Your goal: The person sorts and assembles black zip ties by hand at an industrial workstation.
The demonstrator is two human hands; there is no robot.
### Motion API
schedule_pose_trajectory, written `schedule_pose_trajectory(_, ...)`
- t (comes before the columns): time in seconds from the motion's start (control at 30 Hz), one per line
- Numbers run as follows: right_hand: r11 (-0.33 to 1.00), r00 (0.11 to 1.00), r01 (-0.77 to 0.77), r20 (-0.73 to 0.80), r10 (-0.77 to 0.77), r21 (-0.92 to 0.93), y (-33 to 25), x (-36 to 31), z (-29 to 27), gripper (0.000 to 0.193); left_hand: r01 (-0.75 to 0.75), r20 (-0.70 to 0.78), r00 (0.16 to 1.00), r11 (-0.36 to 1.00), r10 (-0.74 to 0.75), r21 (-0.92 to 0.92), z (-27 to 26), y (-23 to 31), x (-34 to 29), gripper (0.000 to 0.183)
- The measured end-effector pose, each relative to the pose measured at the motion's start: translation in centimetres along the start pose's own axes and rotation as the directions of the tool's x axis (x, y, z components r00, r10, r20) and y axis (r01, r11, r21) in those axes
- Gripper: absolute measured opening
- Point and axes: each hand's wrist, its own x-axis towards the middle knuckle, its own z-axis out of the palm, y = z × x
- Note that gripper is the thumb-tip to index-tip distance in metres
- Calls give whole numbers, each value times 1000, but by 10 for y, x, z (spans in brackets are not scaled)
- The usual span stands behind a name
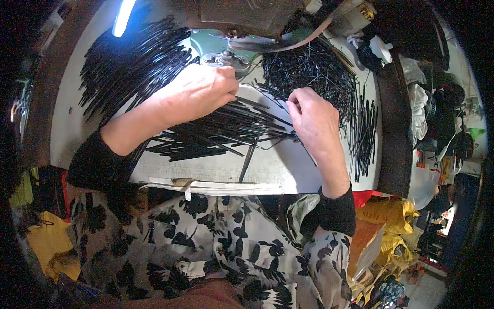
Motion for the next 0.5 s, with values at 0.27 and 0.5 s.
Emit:
schedule_pose_trajectory(0.27, 883, 989, -76, -80, 127, 462, 2, 6, 9, 13, 27, -104, 994, 994, -38, -111, -6, 0, -2, 12)
schedule_pose_trajectory(0.5, 516, 995, -54, 3, 98, 855, -5, 13, 15, 6, 284, 37, 957, 900, -289, -330, -24, 2, -2, 19)
